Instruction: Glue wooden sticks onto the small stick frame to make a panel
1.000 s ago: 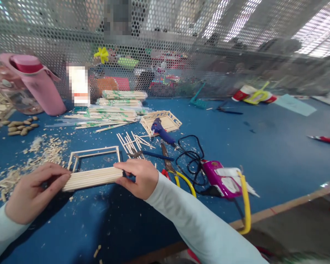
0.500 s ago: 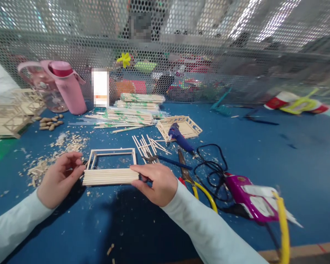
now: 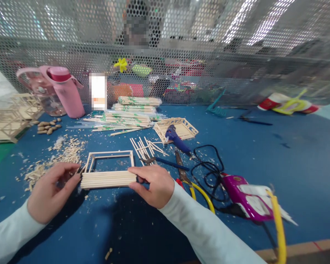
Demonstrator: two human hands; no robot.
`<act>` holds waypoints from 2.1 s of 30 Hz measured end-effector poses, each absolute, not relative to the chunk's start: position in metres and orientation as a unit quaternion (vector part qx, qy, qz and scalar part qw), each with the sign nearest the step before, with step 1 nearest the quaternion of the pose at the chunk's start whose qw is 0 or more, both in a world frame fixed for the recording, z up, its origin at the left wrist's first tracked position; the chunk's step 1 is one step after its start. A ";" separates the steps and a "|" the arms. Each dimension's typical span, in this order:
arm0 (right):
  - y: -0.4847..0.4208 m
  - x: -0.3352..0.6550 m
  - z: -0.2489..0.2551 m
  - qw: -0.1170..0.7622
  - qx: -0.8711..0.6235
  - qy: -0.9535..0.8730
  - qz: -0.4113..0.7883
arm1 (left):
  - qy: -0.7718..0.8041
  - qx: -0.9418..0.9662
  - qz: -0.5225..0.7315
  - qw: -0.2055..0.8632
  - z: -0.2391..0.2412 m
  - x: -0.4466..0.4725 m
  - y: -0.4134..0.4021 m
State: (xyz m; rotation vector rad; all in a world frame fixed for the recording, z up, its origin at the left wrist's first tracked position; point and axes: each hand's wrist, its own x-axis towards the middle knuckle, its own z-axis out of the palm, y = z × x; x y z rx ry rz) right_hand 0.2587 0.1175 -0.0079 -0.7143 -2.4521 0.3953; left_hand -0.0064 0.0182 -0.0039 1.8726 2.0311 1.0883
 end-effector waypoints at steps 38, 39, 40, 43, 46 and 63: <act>0.108 0.251 0.004 0.241 -0.306 -0.909 0.150 | 0.441 0.845 0.271 -0.134 0.007 0.036 0.035; 0.109 0.251 0.005 0.244 -0.300 -0.909 0.156 | 0.434 0.846 0.281 -0.134 0.005 0.037 0.036; 0.111 0.253 0.006 0.252 -0.295 -0.906 0.168 | 0.430 0.846 0.287 -0.134 0.004 0.037 0.036; 0.129 0.267 0.017 0.333 -0.322 -0.862 0.205 | 0.424 0.848 0.285 -0.141 0.003 0.034 0.036; 0.164 0.291 0.031 0.426 -0.483 -0.754 0.128 | 0.420 0.850 0.280 -0.151 0.003 0.033 0.035; 0.229 0.316 0.002 0.099 -0.642 -0.760 0.011 | 0.416 0.854 0.268 -0.162 0.005 0.034 0.034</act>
